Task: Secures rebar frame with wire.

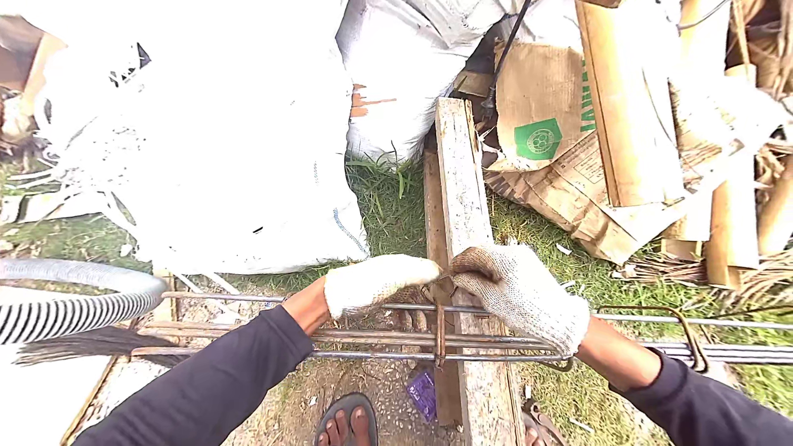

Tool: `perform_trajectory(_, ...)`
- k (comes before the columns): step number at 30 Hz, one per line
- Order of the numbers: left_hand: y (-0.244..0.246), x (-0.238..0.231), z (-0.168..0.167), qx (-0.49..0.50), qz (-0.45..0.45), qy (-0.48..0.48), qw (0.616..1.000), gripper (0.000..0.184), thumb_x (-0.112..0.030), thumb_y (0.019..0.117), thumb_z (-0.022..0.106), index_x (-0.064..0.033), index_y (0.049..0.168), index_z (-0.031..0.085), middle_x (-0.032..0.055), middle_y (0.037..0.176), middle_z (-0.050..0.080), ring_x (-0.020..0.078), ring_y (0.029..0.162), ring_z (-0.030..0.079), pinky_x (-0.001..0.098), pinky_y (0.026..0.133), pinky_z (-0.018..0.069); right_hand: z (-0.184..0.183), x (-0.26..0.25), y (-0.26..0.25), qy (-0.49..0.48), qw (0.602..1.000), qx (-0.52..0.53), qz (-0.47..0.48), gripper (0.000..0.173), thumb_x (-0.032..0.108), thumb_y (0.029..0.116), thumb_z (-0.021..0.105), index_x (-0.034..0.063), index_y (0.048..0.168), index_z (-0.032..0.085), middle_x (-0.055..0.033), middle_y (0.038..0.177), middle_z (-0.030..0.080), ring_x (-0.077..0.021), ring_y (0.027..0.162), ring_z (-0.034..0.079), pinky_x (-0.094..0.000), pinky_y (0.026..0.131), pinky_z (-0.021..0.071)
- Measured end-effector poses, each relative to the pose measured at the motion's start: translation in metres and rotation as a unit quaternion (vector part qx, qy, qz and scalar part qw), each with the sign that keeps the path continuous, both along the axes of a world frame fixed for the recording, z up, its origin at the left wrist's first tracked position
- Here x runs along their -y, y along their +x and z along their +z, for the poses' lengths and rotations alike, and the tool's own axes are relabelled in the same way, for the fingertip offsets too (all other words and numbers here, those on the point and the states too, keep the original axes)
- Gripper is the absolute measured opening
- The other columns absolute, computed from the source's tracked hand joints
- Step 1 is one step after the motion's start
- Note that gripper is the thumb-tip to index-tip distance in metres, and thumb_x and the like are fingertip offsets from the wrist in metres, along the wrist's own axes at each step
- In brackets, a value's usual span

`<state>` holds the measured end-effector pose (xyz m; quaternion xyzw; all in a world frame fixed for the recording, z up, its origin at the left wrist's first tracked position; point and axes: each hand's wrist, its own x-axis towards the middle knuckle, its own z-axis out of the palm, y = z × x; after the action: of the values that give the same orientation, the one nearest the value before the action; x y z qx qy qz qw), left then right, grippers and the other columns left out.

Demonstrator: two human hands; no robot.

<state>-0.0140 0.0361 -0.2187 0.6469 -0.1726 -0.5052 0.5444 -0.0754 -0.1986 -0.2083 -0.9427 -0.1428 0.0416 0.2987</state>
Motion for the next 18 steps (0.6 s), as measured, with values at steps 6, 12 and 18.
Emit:
perform_trajectory(6,-0.001,0.005,-0.002,0.041,-0.009,0.039,0.998,0.032,-0.028,0.1103,0.044,-0.0148,0.131,0.065,0.0034,0.09,0.072,0.0085,0.07,0.067,0.0229,0.062,0.0562,-0.001,-0.001,0.002,-0.129,0.991,-0.017,0.026,0.012,0.029,0.0963,0.066,0.0232,0.096,0.077,0.0045,0.083,0.071,-0.0135,0.078,0.068,-0.0403,0.069,0.0562)
perform_trajectory(12,0.001,0.006,-0.001,0.046,-0.044,0.02,0.998,0.035,-0.025,0.1069,0.052,-0.0199,0.141,0.059,0.0033,0.102,0.071,0.0102,0.078,0.068,0.0259,0.068,0.059,-0.001,-0.007,0.0,-0.193,0.977,-0.071,0.054,0.019,0.034,0.1001,0.061,0.0231,0.103,0.075,-0.0001,0.091,0.069,-0.0192,0.085,0.068,-0.0433,0.072,0.0563)
perform_trajectory(18,0.007,0.003,-0.011,-0.005,-0.047,0.011,0.999,0.035,-0.017,0.1055,0.055,-0.0131,0.14,0.057,0.01,0.1,0.071,0.0163,0.076,0.071,0.0298,0.067,0.0617,-0.009,-0.002,0.001,-0.15,0.982,-0.074,0.085,0.017,0.033,0.0997,0.062,0.022,0.1,0.075,0.0005,0.092,0.069,-0.018,0.088,0.068,-0.043,0.075,0.0554)
